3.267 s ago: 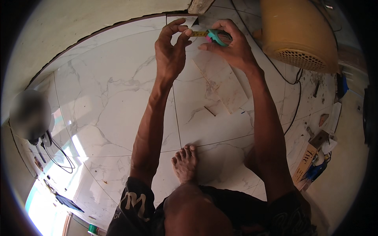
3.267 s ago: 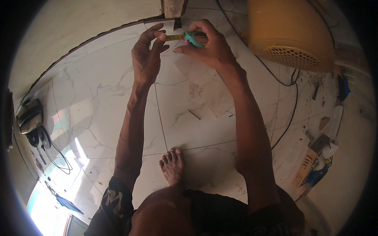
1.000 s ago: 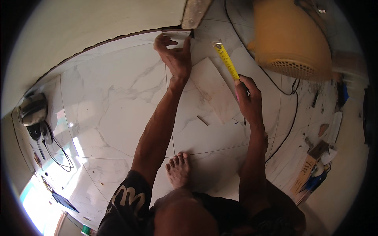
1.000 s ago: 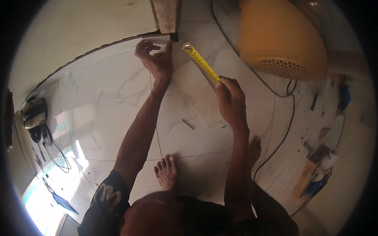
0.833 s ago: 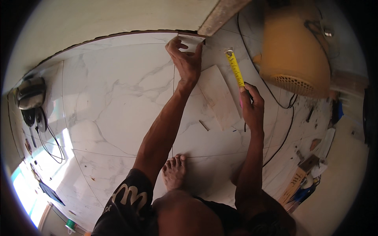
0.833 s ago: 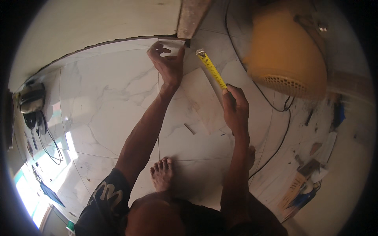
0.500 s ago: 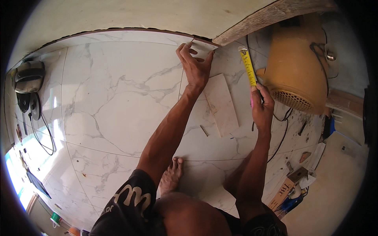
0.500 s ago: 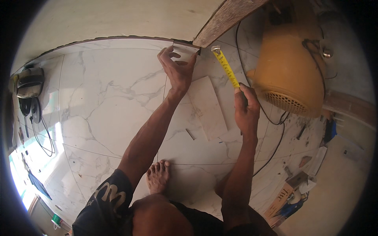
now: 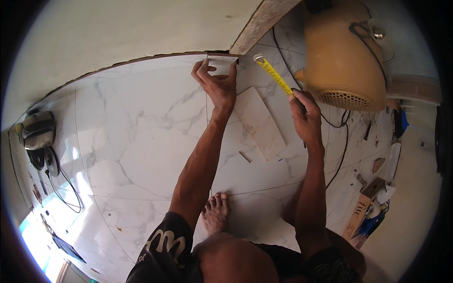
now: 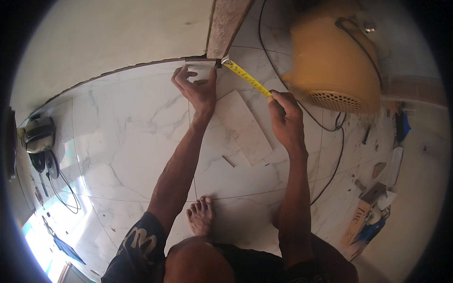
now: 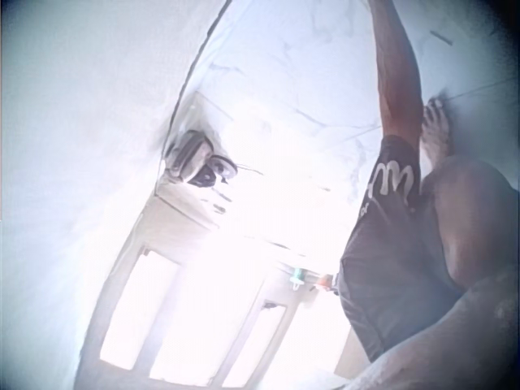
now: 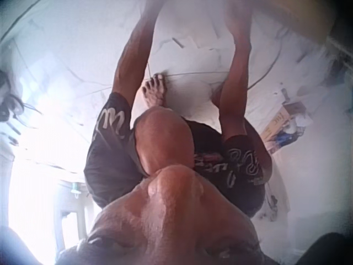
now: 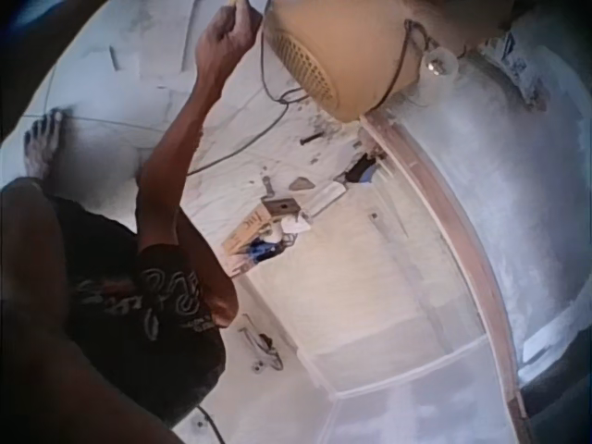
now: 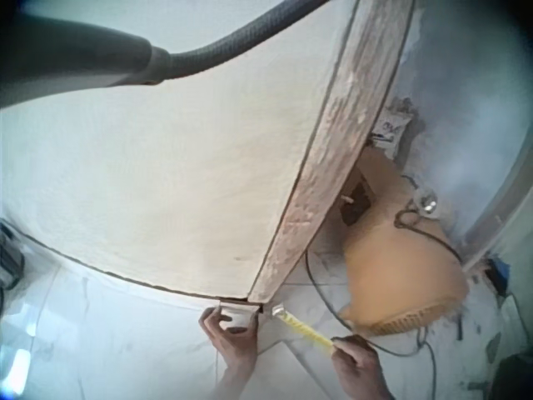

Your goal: The person measures a white tile with a tape measure and marks it with a pencil. He then uses a small rectangular tile as a guide to draw a line. He measures a gap in the floor and places the tile in the gap to check the fit.

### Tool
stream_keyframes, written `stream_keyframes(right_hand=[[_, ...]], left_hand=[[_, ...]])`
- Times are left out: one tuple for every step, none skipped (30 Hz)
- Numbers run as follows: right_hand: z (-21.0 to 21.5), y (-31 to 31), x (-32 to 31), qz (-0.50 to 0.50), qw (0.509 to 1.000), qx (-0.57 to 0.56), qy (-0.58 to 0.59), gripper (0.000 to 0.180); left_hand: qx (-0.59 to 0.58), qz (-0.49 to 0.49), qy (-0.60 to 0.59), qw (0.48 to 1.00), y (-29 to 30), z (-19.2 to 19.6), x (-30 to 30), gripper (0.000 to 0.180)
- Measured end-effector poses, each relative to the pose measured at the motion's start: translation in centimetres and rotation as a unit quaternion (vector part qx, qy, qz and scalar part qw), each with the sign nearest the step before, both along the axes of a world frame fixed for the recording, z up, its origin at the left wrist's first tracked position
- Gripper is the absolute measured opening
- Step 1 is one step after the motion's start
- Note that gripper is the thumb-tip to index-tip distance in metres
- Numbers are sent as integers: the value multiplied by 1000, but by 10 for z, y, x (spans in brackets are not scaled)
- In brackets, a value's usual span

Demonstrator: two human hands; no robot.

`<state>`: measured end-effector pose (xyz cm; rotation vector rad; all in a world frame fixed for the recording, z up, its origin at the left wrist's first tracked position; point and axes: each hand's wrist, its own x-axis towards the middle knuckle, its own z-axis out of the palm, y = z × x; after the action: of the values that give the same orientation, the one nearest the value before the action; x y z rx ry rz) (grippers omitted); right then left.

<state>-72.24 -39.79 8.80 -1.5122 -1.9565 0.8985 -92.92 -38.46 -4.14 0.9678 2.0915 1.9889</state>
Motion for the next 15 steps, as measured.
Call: stream_keyframes(right_hand=[[-1,0,-2,11,1000,18,-4,24],[-2,1,-5,16,999,28,-3,24],[-1,3,-9,22,999,39,-3,23],[0,4,-12,29,998,48,-6,23],[-1,7,-12,41,996,71,-23,22],[-2,11,-12,54,993,94,-41,22],[-3,14,-13,68,989,116,-59,21],[-3,16,-15,70,988,126,-60,21],[-2,19,-18,73,986,137,-62,22],[-1,20,-20,80,984,144,-64,22],[-1,19,-22,70,984,149,-74,22],[0,19,-22,60,983,154,-83,22],[1,20,-23,54,981,160,-92,23],[2,20,-25,41,987,133,-80,23],[2,18,-25,28,992,106,-68,24]], left_hand=[[-2,1,1,1000,-2,1,-2,78],[-3,2,1,1000,-3,1,-3,78],[-3,1,4,1000,-3,2,-4,78],[-4,0,5,1000,-3,2,-5,78],[-5,0,6,1000,-2,2,-5,78],[0,-1,-3,1000,-2,3,-5,78],[3,-3,-12,1000,-3,3,-4,78],[6,-4,-21,1000,-4,4,-4,78],[2,-6,-23,1000,-4,5,-4,79],[-5,-5,-25,1000,-6,5,-5,79],[-12,-2,-28,1000,-8,5,-5,79],[-8,-6,-31,999,-8,6,-5,79],[-3,-6,-34,999,-8,6,-6,79],[2,-7,-36,999,-7,6,-6,79],[4,-12,-48,999,-8,6,-6,78]])
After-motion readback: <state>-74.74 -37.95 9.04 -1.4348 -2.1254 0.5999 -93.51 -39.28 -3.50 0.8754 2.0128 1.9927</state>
